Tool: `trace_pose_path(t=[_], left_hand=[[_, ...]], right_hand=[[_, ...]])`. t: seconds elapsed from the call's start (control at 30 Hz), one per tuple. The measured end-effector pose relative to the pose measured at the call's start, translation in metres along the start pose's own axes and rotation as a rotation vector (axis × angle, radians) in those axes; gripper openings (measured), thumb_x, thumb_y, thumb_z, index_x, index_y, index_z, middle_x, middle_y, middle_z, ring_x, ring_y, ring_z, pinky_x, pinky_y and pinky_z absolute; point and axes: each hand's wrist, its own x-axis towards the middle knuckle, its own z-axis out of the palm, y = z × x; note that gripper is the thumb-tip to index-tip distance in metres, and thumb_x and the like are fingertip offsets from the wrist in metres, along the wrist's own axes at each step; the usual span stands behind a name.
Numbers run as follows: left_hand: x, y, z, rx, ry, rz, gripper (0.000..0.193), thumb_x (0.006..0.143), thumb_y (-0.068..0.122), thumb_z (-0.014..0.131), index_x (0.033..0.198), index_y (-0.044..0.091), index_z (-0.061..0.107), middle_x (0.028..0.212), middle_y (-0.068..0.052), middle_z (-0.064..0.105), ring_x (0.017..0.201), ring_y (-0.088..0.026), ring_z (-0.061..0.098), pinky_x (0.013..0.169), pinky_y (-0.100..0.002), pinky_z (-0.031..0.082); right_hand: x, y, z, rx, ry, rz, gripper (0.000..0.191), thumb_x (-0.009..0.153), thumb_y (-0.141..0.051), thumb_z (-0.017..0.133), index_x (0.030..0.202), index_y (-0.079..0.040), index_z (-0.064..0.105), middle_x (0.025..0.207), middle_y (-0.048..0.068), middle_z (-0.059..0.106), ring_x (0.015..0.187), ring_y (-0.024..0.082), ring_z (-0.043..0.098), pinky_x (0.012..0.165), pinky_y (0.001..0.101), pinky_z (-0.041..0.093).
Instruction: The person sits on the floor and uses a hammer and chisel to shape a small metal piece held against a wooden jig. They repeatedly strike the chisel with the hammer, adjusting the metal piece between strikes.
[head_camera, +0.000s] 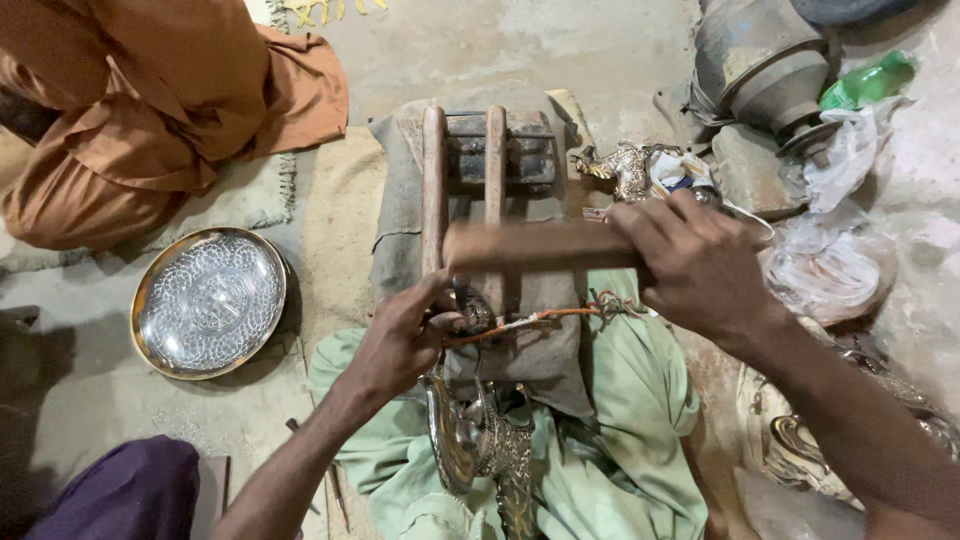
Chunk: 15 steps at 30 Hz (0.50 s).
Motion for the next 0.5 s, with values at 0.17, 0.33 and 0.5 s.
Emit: trace_pose_path(t=[0.17, 0.33, 0.5], left_hand=[[0.002, 0.000, -0.003, -0.006, -0.013, 0.023, 0.047, 0.089, 0.001, 0.070, 0.134, 0.007, 0.054, 0.083, -0.014, 0.069, 0.073, -0.028, 0.068, 0.066, -0.043, 0.053], [0.002, 0.001, -0.003, -0.044, -0.008, -0.005, 0.043, 0.091, 0.001, 0.068, 0.132, 0.008, 0.055, 0.087, -0.011, 0.073, 0.073, -0.026, 0.071, 0.065, -0.041, 0.055], [-0.007, -0.011, 0.002, 0.000, 0.037, 0.052, 0.036, 0.090, 0.002, 0.072, 0.123, 0.006, 0.059, 0.084, -0.013, 0.072, 0.073, -0.027, 0.071, 0.064, -0.043, 0.056]], right_hand=[[0.004, 0.000, -0.001, 0.207, 0.050, 0.073, 0.045, 0.088, -0.007, 0.069, 0.131, -0.010, 0.056, 0.108, 0.013, 0.066, 0.094, 0.032, 0.069, 0.084, 0.0458, 0.059], [0.009, 0.002, 0.002, -0.139, 0.071, -0.060, 0.051, 0.080, -0.009, 0.073, 0.129, -0.013, 0.058, 0.107, 0.012, 0.069, 0.088, 0.032, 0.069, 0.077, 0.0469, 0.058], [0.009, 0.006, 0.004, -0.037, -0.002, -0.023, 0.048, 0.082, -0.005, 0.072, 0.129, -0.009, 0.060, 0.109, 0.010, 0.069, 0.089, 0.029, 0.067, 0.073, 0.0445, 0.057]])
